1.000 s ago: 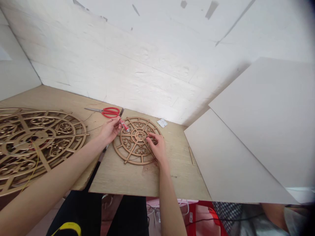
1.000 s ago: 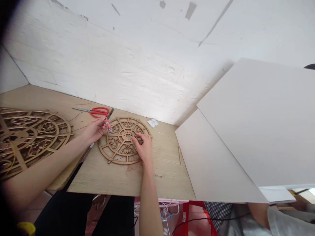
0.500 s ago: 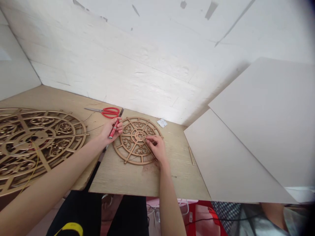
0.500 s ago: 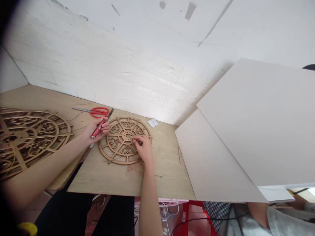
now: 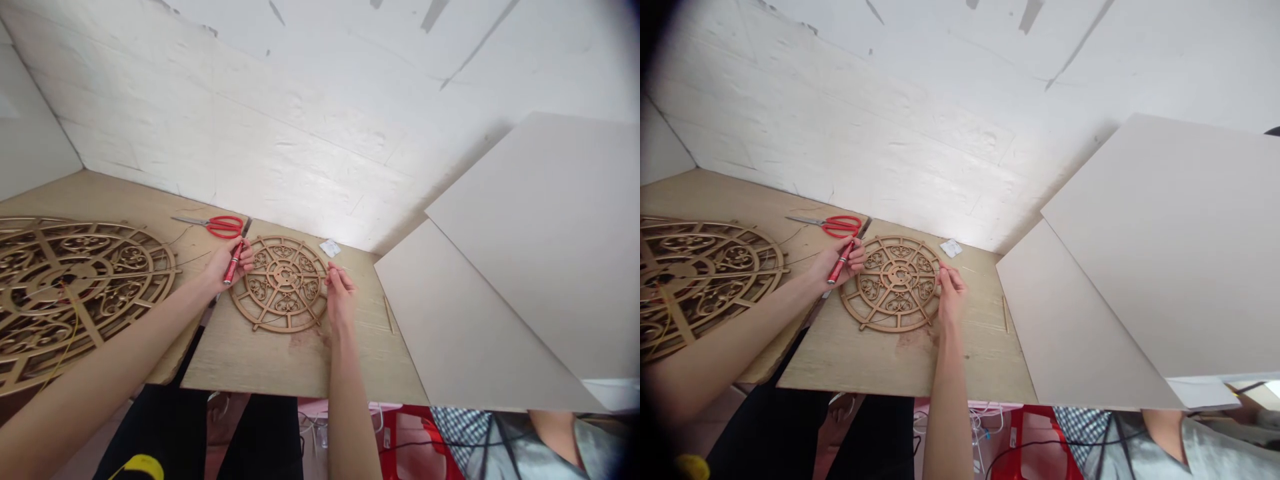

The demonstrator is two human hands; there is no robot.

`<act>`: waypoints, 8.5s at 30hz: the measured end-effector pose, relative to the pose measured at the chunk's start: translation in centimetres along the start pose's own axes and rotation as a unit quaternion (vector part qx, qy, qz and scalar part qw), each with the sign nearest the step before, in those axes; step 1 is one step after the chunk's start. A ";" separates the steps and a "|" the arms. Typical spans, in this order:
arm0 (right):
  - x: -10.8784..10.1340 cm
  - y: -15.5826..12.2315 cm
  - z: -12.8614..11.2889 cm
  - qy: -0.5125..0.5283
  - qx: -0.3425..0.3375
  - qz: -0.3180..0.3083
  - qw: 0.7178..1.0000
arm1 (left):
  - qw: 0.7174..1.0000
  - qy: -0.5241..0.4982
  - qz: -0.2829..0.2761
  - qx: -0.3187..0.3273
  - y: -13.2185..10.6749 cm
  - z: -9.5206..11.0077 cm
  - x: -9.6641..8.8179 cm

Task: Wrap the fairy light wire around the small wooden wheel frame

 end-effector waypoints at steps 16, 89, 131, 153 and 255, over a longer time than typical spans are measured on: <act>3.6 -1.6 -0.1 0.020 0.052 -0.018 0.998 | 0.976 0.210 -0.050 -0.006 -0.3 -3.0 1.8; 1.6 -1.0 -1.2 -0.282 -0.127 -0.128 0.942 | 0.979 0.120 0.133 0.095 -0.1 0.5 -1.5; -1.0 -10.0 -4.4 -0.229 -0.073 -0.091 0.966 | 0.977 0.106 0.138 0.124 -2.6 -2.0 -3.9; 6.4 -7.0 0.1 0.056 0.110 0.003 0.992 | 0.966 0.086 0.186 0.156 -2.3 -1.8 -3.4; 6.2 -7.7 -0.3 -0.026 0.067 -0.246 0.967 | 0.943 0.243 0.166 0.158 -2.8 -3.9 -1.8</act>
Point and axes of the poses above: each hand's wrist, its own y-axis towards the middle knuckle, its own x-axis out of the palm, z = x × y, the point moved 5 cm from there along y, towards the middle knuckle, and after that the axes turned 12 degrees about -x, right-handed, at the moved point
